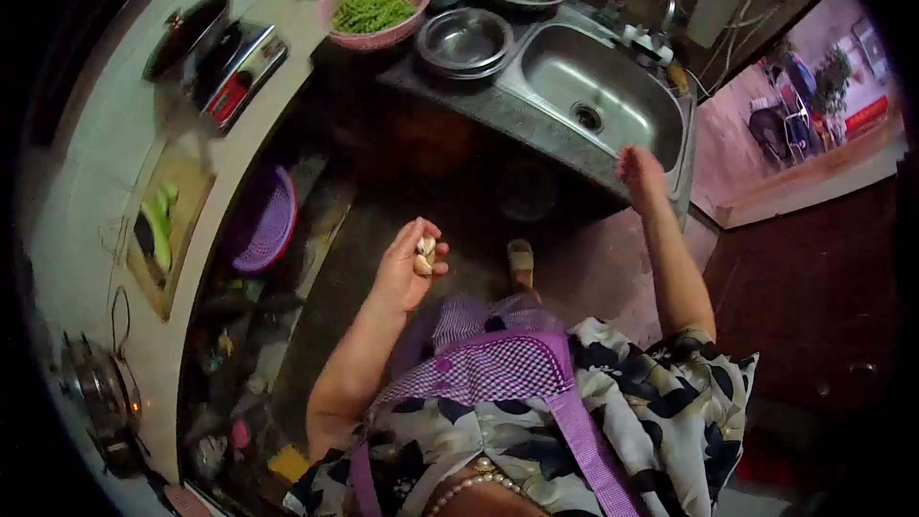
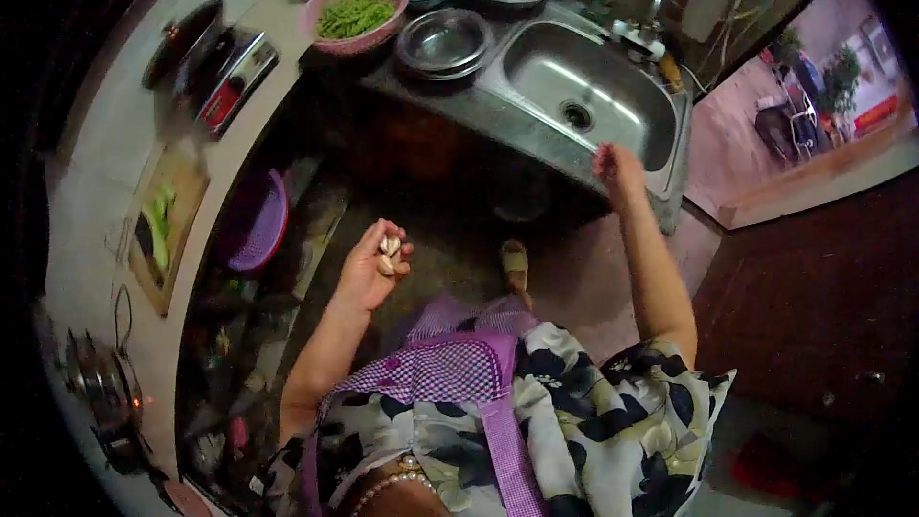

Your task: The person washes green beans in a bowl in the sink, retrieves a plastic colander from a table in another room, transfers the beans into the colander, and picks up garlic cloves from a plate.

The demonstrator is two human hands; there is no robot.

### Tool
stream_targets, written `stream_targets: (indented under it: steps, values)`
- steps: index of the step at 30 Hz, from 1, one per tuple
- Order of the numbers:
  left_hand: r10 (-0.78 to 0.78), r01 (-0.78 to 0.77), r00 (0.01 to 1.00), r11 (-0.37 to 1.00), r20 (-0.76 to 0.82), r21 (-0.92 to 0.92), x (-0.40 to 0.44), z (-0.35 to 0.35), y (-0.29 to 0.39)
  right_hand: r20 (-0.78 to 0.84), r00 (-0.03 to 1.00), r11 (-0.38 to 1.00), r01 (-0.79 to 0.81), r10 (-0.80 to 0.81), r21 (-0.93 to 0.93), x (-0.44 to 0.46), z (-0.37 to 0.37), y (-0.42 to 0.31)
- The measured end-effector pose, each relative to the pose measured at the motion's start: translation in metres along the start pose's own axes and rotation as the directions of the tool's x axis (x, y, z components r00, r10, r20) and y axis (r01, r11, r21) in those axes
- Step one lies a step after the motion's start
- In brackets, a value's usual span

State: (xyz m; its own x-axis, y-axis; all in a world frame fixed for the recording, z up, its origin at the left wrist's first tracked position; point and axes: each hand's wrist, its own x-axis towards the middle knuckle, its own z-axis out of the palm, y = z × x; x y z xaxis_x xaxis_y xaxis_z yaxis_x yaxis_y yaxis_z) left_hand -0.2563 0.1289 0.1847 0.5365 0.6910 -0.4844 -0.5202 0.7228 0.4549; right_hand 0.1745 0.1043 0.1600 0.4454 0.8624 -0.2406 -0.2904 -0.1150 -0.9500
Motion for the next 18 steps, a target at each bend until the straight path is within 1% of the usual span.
stream_targets:
  steps: [1, 2, 3, 4, 5, 6, 7, 8, 10, 11, 12, 13, 14, 15, 16, 17, 18]
  values:
    - [0.009, -0.008, 1.000, 0.999, -0.011, 0.041, 0.028, 0.033, 0.004, -0.043, 0.994, 0.975, 0.107, -0.100, 0.197, 0.042, -0.031, -0.011]
    - [0.018, -0.016, 0.999, 0.997, -0.030, 0.078, 0.058, 0.065, 0.003, -0.073, 0.996, 0.934, 0.079, -0.057, 0.348, 0.094, -0.074, -0.019]
    - [-0.021, 0.019, 1.000, 0.990, 0.011, 0.138, 0.091, 0.095, 0.000, -0.209, 0.975, 0.929, 0.140, -0.070, 0.343, 0.123, -0.085, -0.042]
    - [-0.105, 0.084, 0.987, 0.982, 0.118, 0.171, 0.131, 0.125, -0.003, -0.231, 0.968, 0.899, 0.185, -0.097, 0.397, 0.160, -0.096, -0.059]
    - [-0.190, 0.150, 0.958, 0.970, 0.215, 0.190, 0.171, 0.153, -0.012, 0.026, 0.992, 0.852, 0.091, -0.122, 0.516, 0.221, -0.137, -0.060]
    - [-0.272, 0.213, 0.912, 0.953, 0.307, 0.214, 0.208, 0.179, -0.020, -0.032, 0.998, 0.849, 0.069, -0.062, 0.523, 0.248, -0.132, -0.079]
    - [-0.298, 0.220, 0.918, 0.931, 0.262, 0.290, 0.235, 0.214, -0.033, -0.071, 0.997, 0.853, 0.045, -0.010, 0.521, 0.265, -0.125, -0.096]
    - [-0.318, 0.223, 0.923, 0.901, 0.215, 0.372, 0.263, 0.248, -0.045, -0.069, 0.997, 0.867, 0.058, -0.028, 0.495, 0.280, -0.116, -0.113]
    - [-0.316, 0.241, 0.933, 0.904, 0.172, 0.352, 0.328, 0.292, -0.072, 0.054, 0.998, 0.952, 0.010, -0.028, 0.305, 0.313, -0.127, -0.141]
    - [-0.313, 0.276, 0.925, 0.943, 0.214, 0.184, 0.361, 0.308, -0.085, -0.019, 0.998, 0.989, 0.058, -0.056, 0.137, 0.329, -0.135, -0.152]
    - [-0.309, 0.314, 0.917, 0.949, 0.252, 0.017, 0.392, 0.320, -0.096, -0.094, 0.991, 0.995, 0.091, -0.094, -0.034, 0.341, -0.143, -0.160]
    - [-0.324, 0.345, 0.915, 0.937, 0.241, -0.052, 0.423, 0.328, -0.105, -0.161, 0.976, 0.971, 0.108, -0.144, -0.214, 0.351, -0.154, -0.164]
    - [-0.340, 0.373, 0.912, 0.920, 0.230, -0.121, 0.445, 0.338, -0.113, -0.152, 0.981, 0.981, 0.094, -0.120, -0.168, 0.360, -0.166, -0.164]
    - [-0.329, 0.377, 0.919, 0.894, 0.217, -0.243, 0.464, 0.346, -0.124, -0.143, 0.985, 0.989, 0.079, -0.097, -0.121, 0.366, -0.178, -0.163]
    - [-0.313, 0.373, 0.922, 0.878, 0.230, -0.300, 0.481, 0.355, -0.130, -0.124, 0.989, 0.995, 0.069, -0.079, -0.078, 0.373, -0.187, -0.163]
    - [-0.294, 0.330, 0.943, 0.889, 0.157, -0.318, 0.487, 0.366, -0.135, -0.055, 0.995, 0.991, 0.077, -0.083, -0.113, 0.358, -0.182, -0.169]
    - [-0.273, 0.285, 0.958, 0.899, 0.083, -0.333, 0.493, 0.375, -0.138, -0.031, 0.996, 0.986, 0.083, -0.088, -0.142, 0.352, -0.181, -0.170]
